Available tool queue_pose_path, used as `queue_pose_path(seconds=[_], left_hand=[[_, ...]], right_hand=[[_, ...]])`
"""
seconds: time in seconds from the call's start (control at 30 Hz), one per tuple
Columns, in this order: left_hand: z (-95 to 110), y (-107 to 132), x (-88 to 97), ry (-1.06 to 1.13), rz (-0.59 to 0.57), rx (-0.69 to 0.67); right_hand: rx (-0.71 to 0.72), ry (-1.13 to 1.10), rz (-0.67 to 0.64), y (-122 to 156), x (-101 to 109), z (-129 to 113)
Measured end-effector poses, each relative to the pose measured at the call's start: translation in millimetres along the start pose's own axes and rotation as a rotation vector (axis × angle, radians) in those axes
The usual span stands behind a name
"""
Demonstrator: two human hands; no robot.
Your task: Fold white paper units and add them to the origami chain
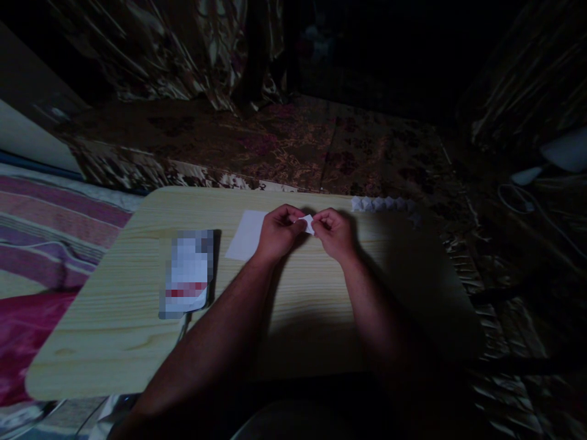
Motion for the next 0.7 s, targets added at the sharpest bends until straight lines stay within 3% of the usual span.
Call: queue_pose_path(seconds=[0.53, 0.7], left_hand=[[2.5, 1.5, -3.6, -0.020, -0.050, 0.012], [0.3, 1.1, -1.6, -0.052, -0.019, 0.039]], right_hand=[[-0.005, -0.002, -0.007, 0.9, 0.9, 0.0], [0.030, -0.016, -0.007, 0.2, 0.5, -0.5]])
Point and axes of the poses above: each hand's wrist, its own y-axis away from the middle knuckle, its own x-axis out of the back of the hand, z = x × y, the point moved 6 cm from there along -y, towards the middle knuckle, and after that the axes turned 2 degrees about -y, right-handed, at the moved point
